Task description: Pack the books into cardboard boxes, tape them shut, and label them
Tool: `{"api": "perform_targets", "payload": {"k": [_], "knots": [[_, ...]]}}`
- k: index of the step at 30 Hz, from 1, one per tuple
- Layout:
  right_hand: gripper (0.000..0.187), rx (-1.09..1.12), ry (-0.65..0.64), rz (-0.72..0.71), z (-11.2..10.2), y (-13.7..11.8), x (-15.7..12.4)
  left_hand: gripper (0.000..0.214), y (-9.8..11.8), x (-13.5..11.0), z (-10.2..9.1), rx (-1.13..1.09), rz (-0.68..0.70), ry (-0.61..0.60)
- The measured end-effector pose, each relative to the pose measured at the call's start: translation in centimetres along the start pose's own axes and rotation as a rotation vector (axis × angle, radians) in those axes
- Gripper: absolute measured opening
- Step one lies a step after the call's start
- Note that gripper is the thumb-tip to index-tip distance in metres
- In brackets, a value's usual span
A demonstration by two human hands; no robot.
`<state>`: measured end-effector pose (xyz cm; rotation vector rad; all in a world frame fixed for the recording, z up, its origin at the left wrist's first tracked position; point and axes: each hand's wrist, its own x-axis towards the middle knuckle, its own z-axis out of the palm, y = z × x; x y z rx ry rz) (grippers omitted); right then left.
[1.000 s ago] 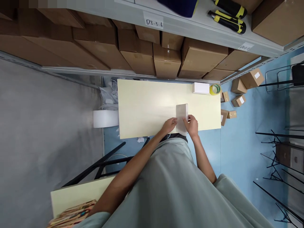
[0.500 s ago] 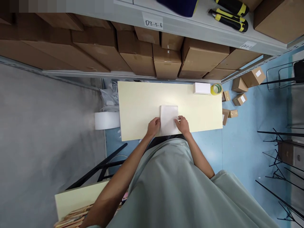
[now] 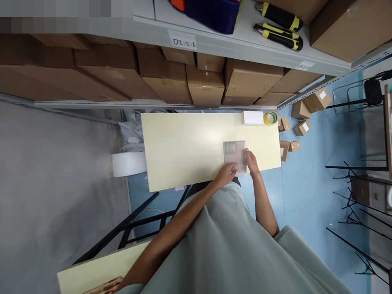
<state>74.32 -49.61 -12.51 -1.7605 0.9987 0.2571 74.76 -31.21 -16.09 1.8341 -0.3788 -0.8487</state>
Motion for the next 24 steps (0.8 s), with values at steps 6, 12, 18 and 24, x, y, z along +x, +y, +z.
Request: {"api": "perform_targets", "payload": {"k": [6,12,18,24], "knots": [[0.059,-0.061,0.039,0.08,-1.4,1.2,2.6,0.087,-2.4,2.1,-3.8,0.424,-0.165,0.117],[0.048,-0.065,0.012,-0.036,-2.9,-4.2,4.7,0.184,-4.4,5.7,-9.2,0.692,-0.575,-0.044],[0.052,-0.162,0.023,-0.413,-6.7,-15.7,4.8,0.202,-5.8,7.6,-7.9,0.854,-0.711,-0.047],[0.044,-0.398,0.216,-0.867,-10.6,-29.7,1.4,0.2,-7.5,7.6,-8.1,0.858,-0.722,-0.063]]}}
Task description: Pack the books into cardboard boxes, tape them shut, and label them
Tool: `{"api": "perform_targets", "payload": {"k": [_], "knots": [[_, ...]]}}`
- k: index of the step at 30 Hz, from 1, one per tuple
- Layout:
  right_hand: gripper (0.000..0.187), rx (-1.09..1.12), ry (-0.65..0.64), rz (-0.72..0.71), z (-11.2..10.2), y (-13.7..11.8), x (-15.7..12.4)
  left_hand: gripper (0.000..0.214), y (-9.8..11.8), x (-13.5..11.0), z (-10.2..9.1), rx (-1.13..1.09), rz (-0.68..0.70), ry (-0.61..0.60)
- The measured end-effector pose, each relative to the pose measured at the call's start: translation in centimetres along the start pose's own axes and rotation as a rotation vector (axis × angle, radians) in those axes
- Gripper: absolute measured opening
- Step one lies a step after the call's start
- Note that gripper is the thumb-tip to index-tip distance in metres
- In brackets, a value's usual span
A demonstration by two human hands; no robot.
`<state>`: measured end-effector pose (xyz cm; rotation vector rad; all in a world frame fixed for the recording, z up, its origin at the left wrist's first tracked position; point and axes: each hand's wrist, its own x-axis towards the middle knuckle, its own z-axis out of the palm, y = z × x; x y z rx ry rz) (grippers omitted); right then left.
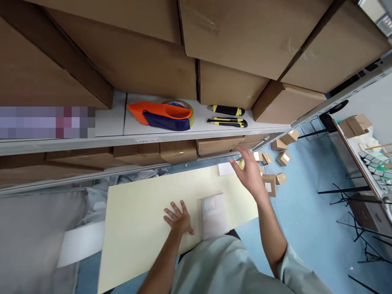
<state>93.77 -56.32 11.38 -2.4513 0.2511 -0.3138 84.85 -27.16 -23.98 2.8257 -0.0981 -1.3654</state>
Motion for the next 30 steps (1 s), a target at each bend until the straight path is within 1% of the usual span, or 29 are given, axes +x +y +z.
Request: {"api": "perform_targets", "payload": {"k": [1,3,6,9,12,15,18,20,21,23,24,25,27,29,30], "knots": [[0.043,-0.049,0.019,-0.05,-0.7,-0.9,1.6,0.201,-0.1,0.0,0.1,0.007,0.002,-0.004],[0.042,-0.136,0.035,-0.144,-1.2,-1.9,5.1,0.202,-0.1,0.0,0.1,0.033,-0.005,-0.006],[0.042,-0.232,-0.017,-0.252,-0.2,-1.4,10.1,0.199,0.1,-0.2,0.0,0.071,-0.031,-0.004],[0.045,-0.287,-0.142,-0.325,1.3,-0.1,13.6,0.196,0.4,-0.4,-0.3,0.091,-0.054,-0.011],[0.047,-0.333,-0.192,-0.348,2.5,1.0,15.2,0.194,0.5,-0.5,-0.5,0.089,-0.068,-0.027],[0.047,-0.346,-0.173,-0.359,3.1,1.7,15.9,0.195,0.3,-0.4,-0.5,0.066,-0.068,-0.049],[0.044,-0.299,-0.142,-0.377,3.0,2.0,15.8,0.197,0.2,-0.3,-0.5,0.041,-0.061,-0.042],[0.041,-0.24,-0.121,-0.389,2.5,1.9,14.7,0.196,0.3,-0.4,-0.6,0.019,-0.062,-0.038],[0.041,-0.203,-0.113,-0.391,2.3,1.7,13.8,0.197,0.4,-0.5,-0.7,0.009,-0.063,-0.04],[0.041,-0.118,-0.104,-0.37,2.4,1.5,10.9,0.198,0.7,-0.8,-1.2,0.002,-0.067,-0.057],[0.04,-0.071,-0.104,-0.345,2.9,1.6,9.0,0.199,0.9,-0.9,-1.5,0.006,-0.072,-0.065],[0.039,-0.023,-0.108,-0.31,3.8,1.9,6.9,0.199,1.1,-1.1,-1.8,0.013,-0.075,-0.079],[0.037,0.063,-0.129,-0.204,6.6,3.0,2.1,0.196,1.3,-1.2,-2.2,0.009,-0.077,-0.123],[0.035,0.133,-0.16,-0.051,10.8,4.8,-3.4,0.196,1.5,-1.1,-2.4,-0.004,-0.077,-0.151],[0.034,0.164,-0.183,0.049,13.0,5.7,-6.2,0.197,1.5,-1.0,-2.4,-0.019,-0.067,-0.163]]}}
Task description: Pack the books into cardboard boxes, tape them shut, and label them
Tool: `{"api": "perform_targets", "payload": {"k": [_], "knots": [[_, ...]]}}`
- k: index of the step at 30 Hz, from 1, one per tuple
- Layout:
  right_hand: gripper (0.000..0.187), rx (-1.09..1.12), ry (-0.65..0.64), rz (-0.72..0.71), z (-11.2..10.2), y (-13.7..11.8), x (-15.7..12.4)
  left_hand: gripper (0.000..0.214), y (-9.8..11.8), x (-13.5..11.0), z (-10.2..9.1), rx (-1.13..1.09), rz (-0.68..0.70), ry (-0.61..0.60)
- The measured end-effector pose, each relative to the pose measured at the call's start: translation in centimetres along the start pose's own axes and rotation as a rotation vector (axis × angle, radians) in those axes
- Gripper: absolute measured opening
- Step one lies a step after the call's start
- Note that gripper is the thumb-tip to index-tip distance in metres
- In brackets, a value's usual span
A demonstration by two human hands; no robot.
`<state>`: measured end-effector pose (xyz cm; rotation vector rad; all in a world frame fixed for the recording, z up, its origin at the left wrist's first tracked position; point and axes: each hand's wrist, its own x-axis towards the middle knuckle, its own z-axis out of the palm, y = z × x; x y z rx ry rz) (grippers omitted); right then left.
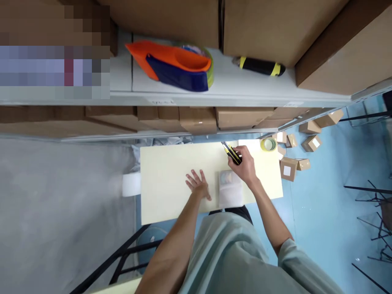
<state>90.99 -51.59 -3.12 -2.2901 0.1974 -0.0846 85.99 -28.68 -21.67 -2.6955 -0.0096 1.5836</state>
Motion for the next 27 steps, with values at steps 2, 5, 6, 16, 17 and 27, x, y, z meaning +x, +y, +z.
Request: {"api": "perform_targets", "payload": {"k": [2,5,6,16,17,27], "knots": [[0.031,0.054,-0.026,0.22,4.8,2.7,-4.6,0.199,0.0,0.4,0.3,-0.031,0.011,0.007],[0.028,0.074,-0.083,0.41,10.2,5.5,-10.2,0.2,-0.2,1.0,1.0,-0.053,0.027,0.041],[0.029,0.064,-0.091,0.423,11.3,6.0,-11.4,0.2,-0.2,1.1,1.2,-0.056,0.04,0.052],[0.043,-0.272,-0.181,0.373,14.6,5.4,-13.7,0.191,-1.4,1.1,1.8,-0.202,0.205,0.219],[0.045,-0.303,-0.209,0.366,14.8,4.9,-14.0,0.189,-1.8,0.8,1.9,-0.208,0.235,0.244],[0.053,-0.472,-0.422,0.26,12.7,4.3,-16.6,0.106,-4.5,-3.8,4.0,-0.114,0.684,0.568]]}}
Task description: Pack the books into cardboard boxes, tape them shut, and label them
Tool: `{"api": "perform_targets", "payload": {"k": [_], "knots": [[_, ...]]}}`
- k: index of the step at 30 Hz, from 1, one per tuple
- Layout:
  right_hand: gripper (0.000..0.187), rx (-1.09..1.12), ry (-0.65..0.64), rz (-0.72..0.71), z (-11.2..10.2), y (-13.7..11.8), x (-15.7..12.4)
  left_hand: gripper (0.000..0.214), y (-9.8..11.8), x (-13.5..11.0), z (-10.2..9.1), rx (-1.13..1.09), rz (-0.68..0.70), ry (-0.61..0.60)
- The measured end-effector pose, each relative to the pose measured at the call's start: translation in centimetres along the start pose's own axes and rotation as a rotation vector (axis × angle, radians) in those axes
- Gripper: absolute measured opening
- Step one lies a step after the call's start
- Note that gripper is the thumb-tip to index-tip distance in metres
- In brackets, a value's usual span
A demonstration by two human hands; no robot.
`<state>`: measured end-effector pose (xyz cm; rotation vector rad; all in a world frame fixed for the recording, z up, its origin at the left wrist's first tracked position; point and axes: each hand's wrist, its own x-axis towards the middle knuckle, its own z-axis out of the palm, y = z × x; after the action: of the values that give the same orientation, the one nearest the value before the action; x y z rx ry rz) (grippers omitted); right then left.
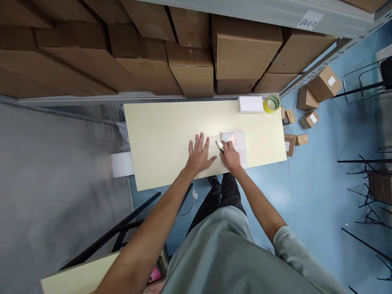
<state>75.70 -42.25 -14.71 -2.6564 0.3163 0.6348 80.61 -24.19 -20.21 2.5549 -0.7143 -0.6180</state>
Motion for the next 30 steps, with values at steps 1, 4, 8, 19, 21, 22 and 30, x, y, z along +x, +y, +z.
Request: {"api": "perform_targets", "payload": {"k": [1,4,8,19,21,22,30], "knots": [[0.051,0.0,0.005,-0.004,-0.1,0.1,0.0,0.093,-0.1,-0.1,0.3,-0.016,0.01,0.03],[0.048,0.015,0.044,0.018,-0.3,-0.5,0.4,0.075,-0.9,-0.1,1.3,-0.062,0.01,0.086],[0.05,0.028,0.081,0.022,-0.6,-2.2,1.1,0.072,-2.0,0.0,2.3,-0.082,0.014,0.146],[0.044,-0.042,0.021,0.052,-1.2,-4.3,2.9,0.071,-2.5,0.1,2.6,-0.158,0.019,0.19],[0.043,-0.051,0.025,0.048,-1.1,-4.3,2.9,0.072,-2.5,0.1,2.6,-0.168,0.018,0.184],[0.043,-0.054,0.026,0.045,-1.1,-4.3,3.0,0.072,-2.5,0.1,2.6,-0.169,0.018,0.181],[0.043,-0.08,0.0,0.071,-0.9,-4.6,3.4,0.069,-2.6,0.1,2.8,-0.162,0.033,0.206]]}}
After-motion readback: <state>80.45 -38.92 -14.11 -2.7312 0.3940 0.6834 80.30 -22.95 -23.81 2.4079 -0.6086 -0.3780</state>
